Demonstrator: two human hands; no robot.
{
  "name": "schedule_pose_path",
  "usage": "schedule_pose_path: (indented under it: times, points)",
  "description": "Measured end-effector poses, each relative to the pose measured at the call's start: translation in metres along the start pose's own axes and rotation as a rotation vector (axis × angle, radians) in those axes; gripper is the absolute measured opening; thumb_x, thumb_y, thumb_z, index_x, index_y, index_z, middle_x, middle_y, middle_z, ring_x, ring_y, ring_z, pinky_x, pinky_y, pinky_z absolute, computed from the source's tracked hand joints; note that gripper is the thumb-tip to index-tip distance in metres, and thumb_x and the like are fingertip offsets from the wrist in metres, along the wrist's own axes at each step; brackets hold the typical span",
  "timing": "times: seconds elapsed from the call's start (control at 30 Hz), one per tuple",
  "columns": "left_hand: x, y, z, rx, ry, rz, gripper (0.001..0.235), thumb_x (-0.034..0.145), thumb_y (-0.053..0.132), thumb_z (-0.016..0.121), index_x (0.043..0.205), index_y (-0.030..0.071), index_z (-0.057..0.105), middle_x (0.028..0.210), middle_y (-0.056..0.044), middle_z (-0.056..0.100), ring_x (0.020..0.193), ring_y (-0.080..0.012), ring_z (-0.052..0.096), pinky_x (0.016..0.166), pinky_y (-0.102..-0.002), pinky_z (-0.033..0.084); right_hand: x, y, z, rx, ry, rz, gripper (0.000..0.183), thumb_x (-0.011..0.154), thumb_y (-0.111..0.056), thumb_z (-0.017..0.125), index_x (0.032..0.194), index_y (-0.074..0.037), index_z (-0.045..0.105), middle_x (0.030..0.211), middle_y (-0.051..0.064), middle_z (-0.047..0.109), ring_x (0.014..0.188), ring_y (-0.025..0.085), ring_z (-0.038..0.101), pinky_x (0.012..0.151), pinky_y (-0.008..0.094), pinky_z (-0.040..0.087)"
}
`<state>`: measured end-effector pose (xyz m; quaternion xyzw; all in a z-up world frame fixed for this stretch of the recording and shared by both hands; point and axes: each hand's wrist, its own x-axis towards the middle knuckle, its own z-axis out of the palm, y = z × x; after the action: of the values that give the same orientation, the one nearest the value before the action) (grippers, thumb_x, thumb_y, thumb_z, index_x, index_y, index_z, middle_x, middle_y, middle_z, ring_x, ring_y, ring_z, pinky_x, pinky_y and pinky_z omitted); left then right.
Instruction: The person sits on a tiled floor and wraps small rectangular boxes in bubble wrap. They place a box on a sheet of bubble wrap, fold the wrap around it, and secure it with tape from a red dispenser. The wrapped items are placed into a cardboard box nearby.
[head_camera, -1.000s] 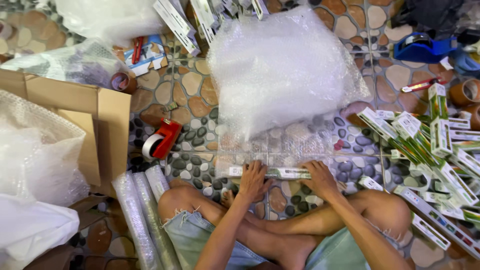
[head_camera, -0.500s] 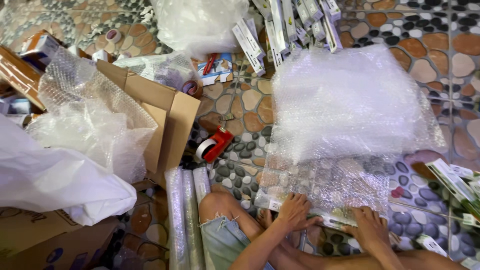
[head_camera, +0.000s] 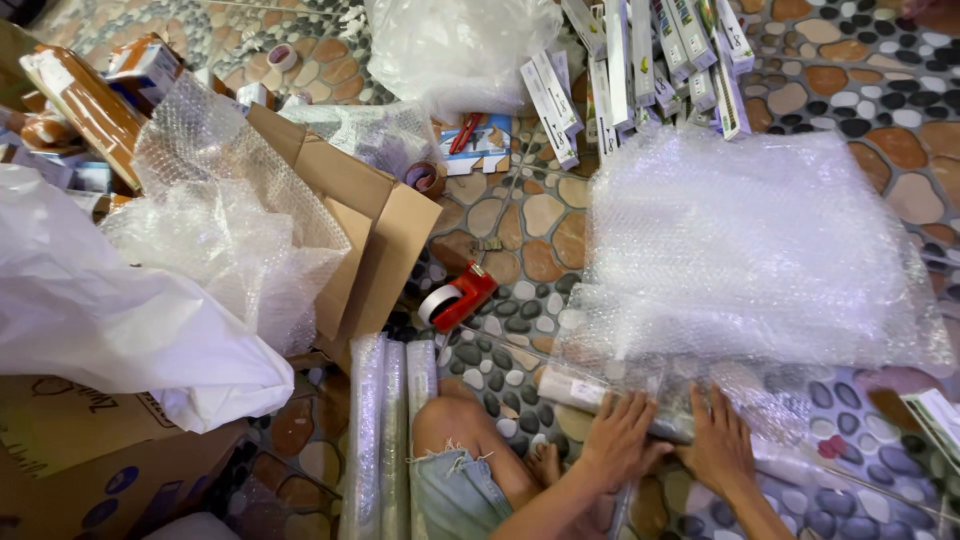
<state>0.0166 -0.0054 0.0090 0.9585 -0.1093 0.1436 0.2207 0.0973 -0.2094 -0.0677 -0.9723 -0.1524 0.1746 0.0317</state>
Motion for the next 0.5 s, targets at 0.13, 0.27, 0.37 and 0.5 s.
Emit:
schedule_pose_path:
  times: [0.13, 0.27, 0.37, 0.5]
  points:
    - [0.027, -0.021, 0.031, 0.067, -0.197, -0.066, 0.063, 0.105, 0.059, 0.039, 0.13, 0.007, 0.065, 0.14, -0.022, 0.058, 0.127, -0.0396, 0.052, 0.104, -0.06, 0.037, -0.02, 0.018, 0.004, 0.026, 0.318, -0.093, 0.092, 0.071, -0.064, 0.076, 0.15, -0.026, 0.048, 0.152, 0.006, 0.049, 0.137, 0.034, 0.05, 0.113, 0.051, 0.041]
    - [0.038, -0.033, 0.039, 0.188, -0.193, 0.034, 0.054, 0.1, 0.063, 0.053, 0.109, 0.01, 0.063, 0.102, -0.012, 0.063, 0.096, -0.0343, 0.059, 0.078, -0.052, 0.045, -0.044, 0.015, 0.013, 0.115, 0.543, -0.085, 0.071, 0.071, -0.06, 0.083, 0.13, -0.023, 0.068, 0.126, 0.001, 0.067, 0.12, 0.029, 0.062, 0.102, 0.045, 0.046]
    - [-0.013, -0.021, 0.027, 0.172, -0.204, 0.011, 0.053, 0.104, 0.058, 0.054, 0.113, 0.008, 0.065, 0.099, -0.013, 0.065, 0.092, -0.0351, 0.06, 0.075, -0.048, 0.049, -0.078, 0.01, 0.021, 0.182, 0.337, -0.127, 0.062, 0.075, -0.064, 0.08, 0.123, -0.027, 0.071, 0.121, -0.004, 0.068, 0.114, 0.024, 0.063, 0.098, 0.043, 0.044]
    - [-0.038, -0.012, 0.019, 0.195, -0.351, -0.013, 0.054, 0.108, 0.059, 0.047, 0.11, 0.008, 0.065, 0.088, -0.016, 0.073, 0.087, -0.0371, 0.065, 0.092, -0.054, 0.044, -0.095, 0.007, 0.009, 0.325, -0.002, -0.18, 0.07, 0.083, -0.073, 0.07, 0.13, -0.02, 0.07, 0.119, -0.002, 0.069, 0.118, 0.024, 0.062, 0.099, 0.044, 0.042]
